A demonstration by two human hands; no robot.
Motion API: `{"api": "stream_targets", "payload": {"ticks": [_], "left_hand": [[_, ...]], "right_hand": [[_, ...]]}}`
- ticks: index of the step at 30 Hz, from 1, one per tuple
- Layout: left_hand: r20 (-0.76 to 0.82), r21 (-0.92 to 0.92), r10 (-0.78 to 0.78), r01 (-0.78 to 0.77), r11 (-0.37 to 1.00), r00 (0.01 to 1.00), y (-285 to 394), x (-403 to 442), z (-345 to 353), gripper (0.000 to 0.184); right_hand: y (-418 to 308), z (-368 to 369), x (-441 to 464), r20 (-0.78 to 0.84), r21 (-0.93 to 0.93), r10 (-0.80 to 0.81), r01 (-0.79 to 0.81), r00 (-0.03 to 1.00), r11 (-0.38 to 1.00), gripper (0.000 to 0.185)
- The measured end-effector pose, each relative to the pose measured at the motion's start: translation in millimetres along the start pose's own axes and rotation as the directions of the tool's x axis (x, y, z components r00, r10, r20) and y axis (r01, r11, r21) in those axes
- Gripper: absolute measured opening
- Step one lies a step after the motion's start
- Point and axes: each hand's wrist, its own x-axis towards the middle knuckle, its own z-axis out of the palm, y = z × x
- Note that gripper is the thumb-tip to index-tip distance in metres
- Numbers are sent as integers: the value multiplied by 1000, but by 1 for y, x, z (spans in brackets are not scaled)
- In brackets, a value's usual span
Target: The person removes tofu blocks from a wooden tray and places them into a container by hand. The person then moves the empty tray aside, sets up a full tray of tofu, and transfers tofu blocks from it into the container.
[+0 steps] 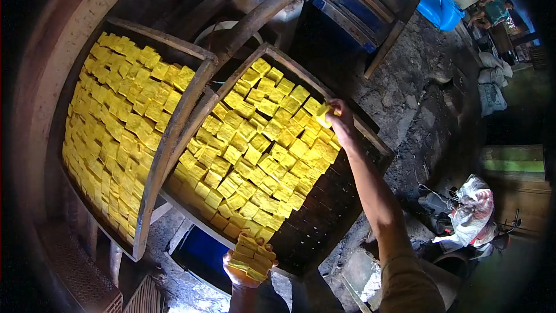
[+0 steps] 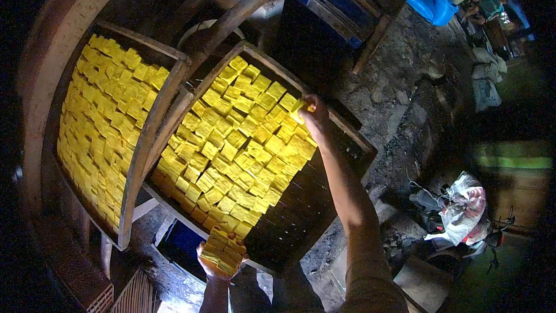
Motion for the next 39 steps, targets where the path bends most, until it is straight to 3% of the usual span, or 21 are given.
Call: {"api": "stream_targets", "payload": {"ticks": [3,4,5,7,11,14,16,17,18,19,23,25,27,29,31,33,35,36,37,38,39], "left_hand": [[-179,224,3,38,974,984,10,3,22,70],[-185,214,14,26,976,983,2,6,28,69],[-190,209,29,12,978,981,-3,9,31,69],[-198,252,43,9,968,979,-2,12,27,69],[-210,159,-24,58,986,977,2,27,28,68],[-268,183,-69,121,976,961,3,53,35,64],[-375,239,-58,157,958,925,3,77,36,59],[-401,247,-70,181,952,913,3,89,40,59],[-407,249,-85,200,948,909,3,98,43,59],[-413,249,-101,219,943,905,3,107,45,60],[-344,179,-229,303,936,910,4,131,31,60],[-322,213,-243,320,923,915,-4,140,34,55],[-351,196,-246,327,924,903,-10,146,37,52],[-423,121,-174,246,962,889,-16,130,37,49],[-178,60,-388,404,913,904,-8,141,23,49],[-337,253,-286,379,890,897,-11,128,16,52],[-433,183,-268,375,909,861,-18,120,21,54],[-452,177,-264,376,910,852,-19,115,21,55],[-410,227,-270,384,895,871,-18,109,17,56],[-434,236,-256,384,893,864,-18,102,21,55],[-464,266,-203,354,896,862,-13,92,-2,57]], "right_hand": [[-4,46,23,-41,237,5,5,999,972,29],[-3,50,31,-79,-292,-45,20,996,956,28],[-1,53,35,-83,-735,-108,12,991,678,30],[5,62,26,-2,-917,-466,183,885,354,27],[-14,60,18,-22,-567,-176,133,984,813,36],[-32,54,8,80,-562,-316,305,945,769,41],[-25,43,22,253,-330,-151,232,956,915,37],[-16,34,33,402,-23,-36,49,915,999,34],[4,29,40,372,261,-114,14,921,965,30],[-5,23,29,320,330,-80,-32,944,943,35],[-80,27,-66,376,393,-8,-152,926,907,49],[-125,41,-113,561,622,-276,-177,781,762,50],[-126,53,-136,589,520,-528,213,612,827,54],[-129,57,-167,680,192,-505,535,532,823,55],[-122,59,-184,765,73,-483,688,427,722,52],[-125,49,-188,828,-32,-392,731,401,681,48],[-118,29,-171,760,61,-429,603,489,796,57],[-99,17,-164,605,96,-267,265,750,960,55],[-52,15,-145,360,93,-267,251,894,964,46],[-44,7,-129,75,-151,-145,155,987,976,41],[-2,-2,-107,-75,-443,-346,280,935,852,37]]}}
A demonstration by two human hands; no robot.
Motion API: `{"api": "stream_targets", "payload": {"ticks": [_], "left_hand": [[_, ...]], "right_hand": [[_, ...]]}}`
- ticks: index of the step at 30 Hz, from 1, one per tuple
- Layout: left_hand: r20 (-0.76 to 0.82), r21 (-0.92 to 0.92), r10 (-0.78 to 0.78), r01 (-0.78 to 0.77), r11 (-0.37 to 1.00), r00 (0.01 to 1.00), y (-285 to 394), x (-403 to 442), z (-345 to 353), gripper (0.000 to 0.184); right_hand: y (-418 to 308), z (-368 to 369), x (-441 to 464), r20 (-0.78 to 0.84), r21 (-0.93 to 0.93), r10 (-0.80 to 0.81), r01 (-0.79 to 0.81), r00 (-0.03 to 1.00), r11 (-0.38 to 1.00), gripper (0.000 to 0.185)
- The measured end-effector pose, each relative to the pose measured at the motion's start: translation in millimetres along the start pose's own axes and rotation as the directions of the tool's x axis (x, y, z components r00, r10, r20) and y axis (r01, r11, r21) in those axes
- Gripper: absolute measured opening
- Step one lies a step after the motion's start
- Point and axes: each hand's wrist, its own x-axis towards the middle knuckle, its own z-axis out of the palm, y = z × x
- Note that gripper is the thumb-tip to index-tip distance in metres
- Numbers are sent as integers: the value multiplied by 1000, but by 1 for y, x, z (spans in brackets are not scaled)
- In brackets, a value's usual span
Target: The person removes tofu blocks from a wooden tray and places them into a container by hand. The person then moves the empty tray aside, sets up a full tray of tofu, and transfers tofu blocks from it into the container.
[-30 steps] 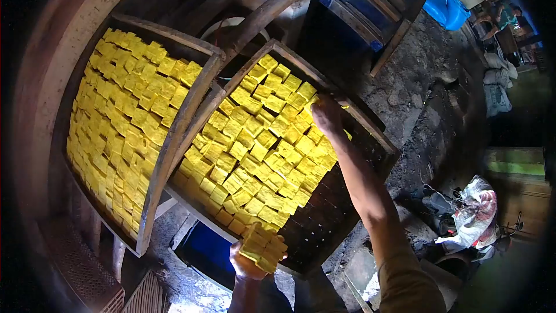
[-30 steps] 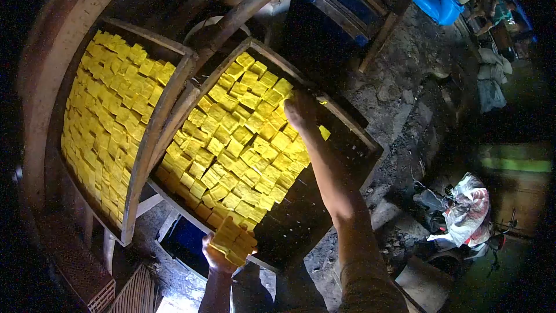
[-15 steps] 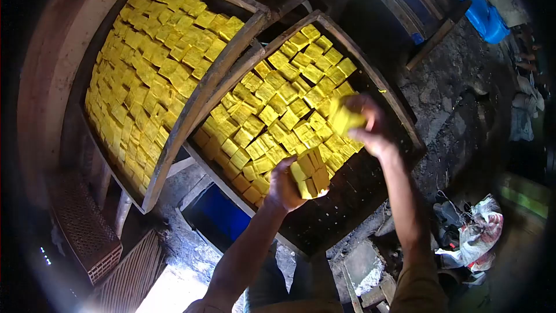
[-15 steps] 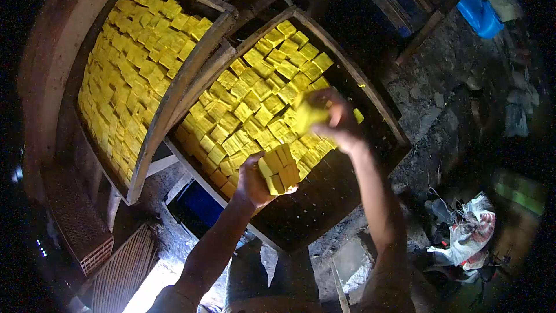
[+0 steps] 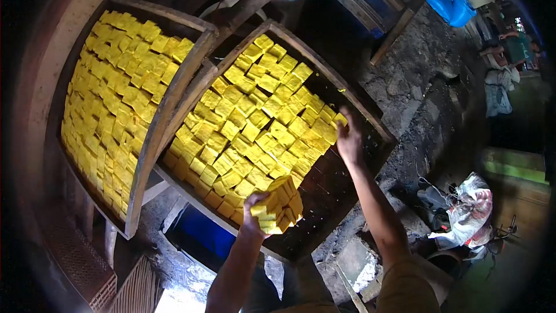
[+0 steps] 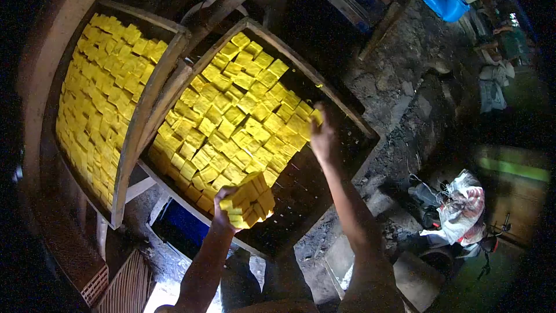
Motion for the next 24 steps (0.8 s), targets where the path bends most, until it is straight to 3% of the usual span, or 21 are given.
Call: {"api": "stream_targets", "payload": {"ticks": [1,4,5,6,7,8,9,10,12,14,15,16,17,18,20,21,22,24], "left_hand": [[-8,-10,19,-19,1000,1000,-2,-4,-12,56],[-29,-111,41,-44,993,999,-7,-23,-9,54],[13,-52,49,-48,997,999,-10,-34,8,54],[-43,-29,95,-96,995,995,-13,-41,-5,55],[-99,-2,140,-140,990,985,-15,-48,-13,57],[-12,-47,102,-103,994,995,-16,-54,-17,58],[-16,-39,163,-164,986,986,-18,-57,-30,57],[-20,-32,224,-224,974,974,-19,-60,-42,55],[58,-136,153,-144,980,986,-22,-64,-59,56],[66,-175,127,-114,978,990,-24,-68,-54,56],[78,-215,107,-88,973,991,-24,-69,-49,56],[81,-215,110,-90,973,991,-25,-69,-45,56],[85,-216,110,-90,972,990,-25,-72,-42,57],[88,-218,110,-89,972,990,-25,-74,-40,58],[123,-228,118,-87,970,985,-24,-76,-44,59],[162,-264,135,-89,960,977,-23,-77,-46,59],[201,-298,156,-92,950,967,-22,-77,-47,60],[151,-265,159,-115,957,976,-22,-80,-49,59]], "right_hand": [[46,13,6,-225,-334,-119,38,967,942,34],[54,26,-5,-106,-490,-200,124,974,863,36],[49,21,-5,-70,-346,-79,50,994,937,27],[41,14,-5,-71,-348,-79,50,994,936,27],[36,9,-7,-54,-211,31,-42,998,977,22],[32,5,-5,-24,-72,137,-138,990,988,19],[45,4,0,-37,-34,90,-91,995,995,18],[52,4,10,-16,215,84,-78,996,973,22],[56,9,27,120,402,127,-165,985,901,25],[55,22,37,254,310,321,-392,912,866,29],[54,27,39,126,30,208,-214,970,976,30],[52,32,41,40,-270,52,-39,998,962,31],[49,39,37,-8,-312,36,-37,999,949,37],[44,42,34,-5,-307,35,-35,999,951,37],[36,42,28,76,-326,180,-147,981,934,38],[37,38,28,114,-356,71,-26,991,934,39],[38,36,29,114,-356,65,-21,991,934,39],[36,33,31,189,-24,211,-210,959,977,38]]}}
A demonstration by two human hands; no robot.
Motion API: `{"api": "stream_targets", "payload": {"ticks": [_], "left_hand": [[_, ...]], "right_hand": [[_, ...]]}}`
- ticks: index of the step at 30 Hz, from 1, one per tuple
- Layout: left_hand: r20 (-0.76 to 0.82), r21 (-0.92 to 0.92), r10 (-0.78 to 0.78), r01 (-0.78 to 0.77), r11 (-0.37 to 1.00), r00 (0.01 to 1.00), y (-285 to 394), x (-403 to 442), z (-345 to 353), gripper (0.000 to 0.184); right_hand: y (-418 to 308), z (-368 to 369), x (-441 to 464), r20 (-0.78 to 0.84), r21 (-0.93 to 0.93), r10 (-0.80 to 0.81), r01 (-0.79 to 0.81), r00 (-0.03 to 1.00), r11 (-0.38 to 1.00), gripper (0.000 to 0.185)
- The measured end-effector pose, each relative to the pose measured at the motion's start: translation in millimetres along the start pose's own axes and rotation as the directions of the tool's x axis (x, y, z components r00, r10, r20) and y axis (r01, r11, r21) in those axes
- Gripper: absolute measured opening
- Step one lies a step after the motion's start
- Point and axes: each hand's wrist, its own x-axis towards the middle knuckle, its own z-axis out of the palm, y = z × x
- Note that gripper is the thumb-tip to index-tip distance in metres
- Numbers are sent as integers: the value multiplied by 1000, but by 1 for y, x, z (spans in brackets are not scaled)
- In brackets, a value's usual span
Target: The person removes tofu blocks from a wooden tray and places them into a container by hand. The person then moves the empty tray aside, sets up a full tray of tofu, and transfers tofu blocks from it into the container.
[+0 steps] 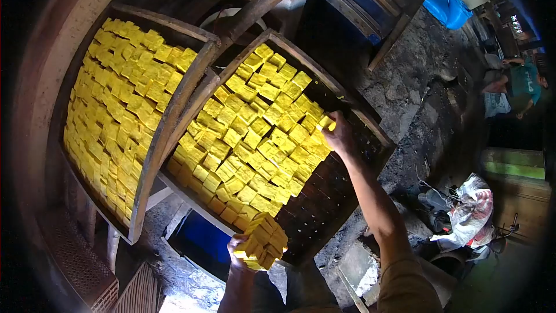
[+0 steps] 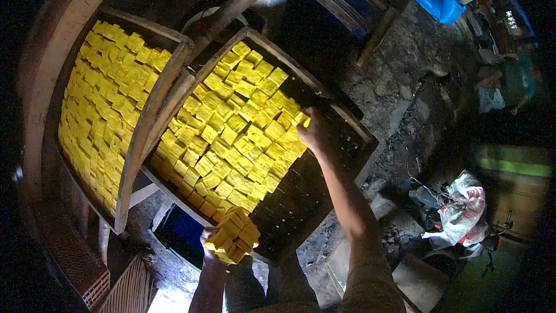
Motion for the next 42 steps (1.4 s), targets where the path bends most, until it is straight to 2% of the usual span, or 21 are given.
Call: {"api": "stream_targets", "payload": {"ticks": [4,6,8,10,12,14,18,24,25,26,27,29,31,32,33,35,37,38,39,41,42], "left_hand": [[4,15,14,-14,1000,1000,11,-15,-30,60],[-106,151,49,-32,988,993,8,-19,-4,59],[-13,63,9,-8,998,1000,8,-16,-10,60],[-127,190,77,-52,980,989,8,-22,-5,62],[7,42,44,-44,998,999,8,-25,6,63],[159,-108,23,-6,994,987,7,-23,7,64],[-74,37,75,-73,997,994,12,-31,-11,63],[63,-18,35,-34,999,997,19,-28,-21,69],[47,-9,35,-34,999,998,18,-27,-19,68],[36,0,37,-37,999,999,18,-26,-18,68],[26,8,40,-40,999,999,17,-26,-16,68],[23,4,36,-36,999,999,14,-29,-13,68],[27,-4,43,-43,999,999,9,-33,-13,67],[29,-12,46,-46,999,999,8,-35,-14,67],[32,-26,51,-50,998,998,5,-39,-16,67],[43,-58,52,-50,997,998,-1,-47,-25,67],[56,-98,56,-51,994,997,-10,-61,-34,67],[66,-121,55,-46,992,996,-15,-67,-40,66],[70,-149,60,-49,988,996,-24,-76,-44,66],[83,-210,66,-47,976,994,-33,-89,-53,66],[89,-241,77,-53,969,993,-37,-97,-58,66]], "right_hand": [[-16,-16,17,15,482,-69,54,997,875,43],[-24,-5,33,145,472,5,-74,989,878,35],[8,29,48,-55,-196,-218,203,975,959,32],[-14,36,44,-106,-347,-214,165,971,923,32],[-35,36,34,-40,-250,7,-17,999,968,30],[-47,32,13,-19,-181,-145,140,989,974,36],[-66,2,15,108,307,185,-209,977,929,42],[-65,18,52,274,574,159,-294,948,764,43],[-64,34,55,7,82,50,-51,999,995,42],[-61,48,56,-156,-482,-191,94,969,871,43],[-46,62,58,-266,-589,-486,258,833,766,41],[-3,92,66,-180,-515,-470,325,864,794,35],[-64,57,44,33,-165,-158,161,987,973,26],[-84,43,32,4,-96,-281,280,960,955,26],[-85,41,42,88,-277,-6,30,996,960,31],[-72,43,53,-74,-67,-295,290,953,955,45],[-77,35,63,61,-201,-519,520,853,830,47],[-71,37,65,271,54,-217,211,938,976,42],[-43,40,76,422,307,-208,76,883,949,39],[20,40,99,463,613,150,-438,873,658,31],[14,25,97,504,707,62,-453,861,543,26]]}}
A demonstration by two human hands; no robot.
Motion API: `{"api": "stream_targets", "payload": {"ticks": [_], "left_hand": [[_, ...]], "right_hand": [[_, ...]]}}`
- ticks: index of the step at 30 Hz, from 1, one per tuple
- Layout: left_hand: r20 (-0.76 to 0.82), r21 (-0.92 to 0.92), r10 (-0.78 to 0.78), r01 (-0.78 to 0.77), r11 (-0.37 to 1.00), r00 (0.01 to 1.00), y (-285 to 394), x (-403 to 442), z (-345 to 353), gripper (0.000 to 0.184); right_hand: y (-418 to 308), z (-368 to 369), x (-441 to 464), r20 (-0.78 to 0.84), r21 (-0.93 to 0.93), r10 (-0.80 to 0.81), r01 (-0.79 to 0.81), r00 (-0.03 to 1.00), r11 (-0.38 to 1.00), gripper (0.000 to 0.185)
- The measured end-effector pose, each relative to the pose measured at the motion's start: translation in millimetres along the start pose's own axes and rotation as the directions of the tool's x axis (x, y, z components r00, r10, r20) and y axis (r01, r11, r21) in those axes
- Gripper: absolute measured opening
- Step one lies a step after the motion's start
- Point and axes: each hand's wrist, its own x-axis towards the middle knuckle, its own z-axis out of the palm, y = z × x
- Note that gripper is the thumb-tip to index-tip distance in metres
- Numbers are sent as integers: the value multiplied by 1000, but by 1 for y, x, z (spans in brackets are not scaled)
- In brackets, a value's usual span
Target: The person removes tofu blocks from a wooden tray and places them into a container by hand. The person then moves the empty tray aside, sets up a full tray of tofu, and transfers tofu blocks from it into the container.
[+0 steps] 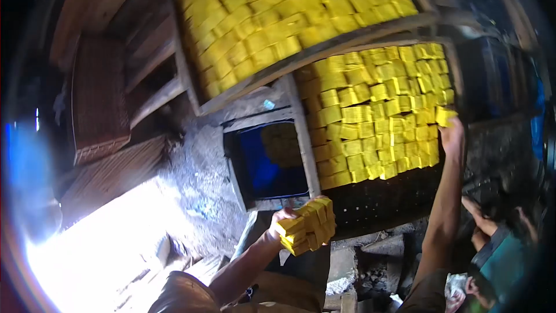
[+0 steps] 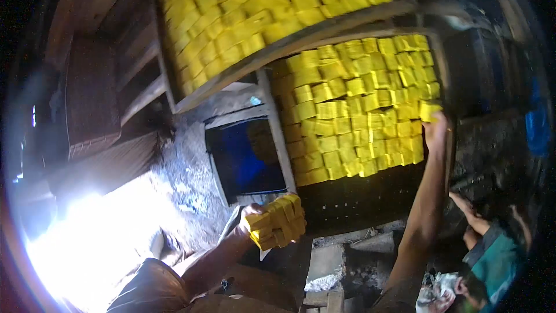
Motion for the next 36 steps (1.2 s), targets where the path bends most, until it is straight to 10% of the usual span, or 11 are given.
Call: {"api": "stream_targets", "payload": {"ticks": [4,8,10,14,17,20,26,28,36], "left_hand": [[-19,-156,-5,2,988,1000,5,-35,-47,66],[-71,-147,69,-79,986,995,24,-77,-55,63],[-87,-14,115,-117,993,990,43,-100,-75,62],[-34,-186,148,-152,971,988,68,-140,-150,66],[-25,-181,202,-204,962,979,85,-160,-146,69],[6,-201,232,-226,953,973,97,-167,-146,72],[82,-164,279,-263,951,957,126,-159,-130,80],[101,-141,269,-254,957,958,137,-149,-130,84],[119,-107,217,-205,973,969,165,-120,-153,93]], "right_hand": [[-32,107,-128,151,477,-125,38,981,878,51],[29,265,-251,490,647,24,-382,871,660,67],[89,320,-280,618,587,124,-561,776,583,57],[222,386,-295,372,29,592,-646,715,763,33],[309,388,-284,260,-618,653,-397,711,679,33],[365,365,-257,245,-952,575,81,781,295,29],[431,331,-199,405,-914,360,379,840,142,32],[474,296,-175,690,-643,187,711,699,-284,26],[532,295,-131,325,-843,339,433,883,-319,30]]}}
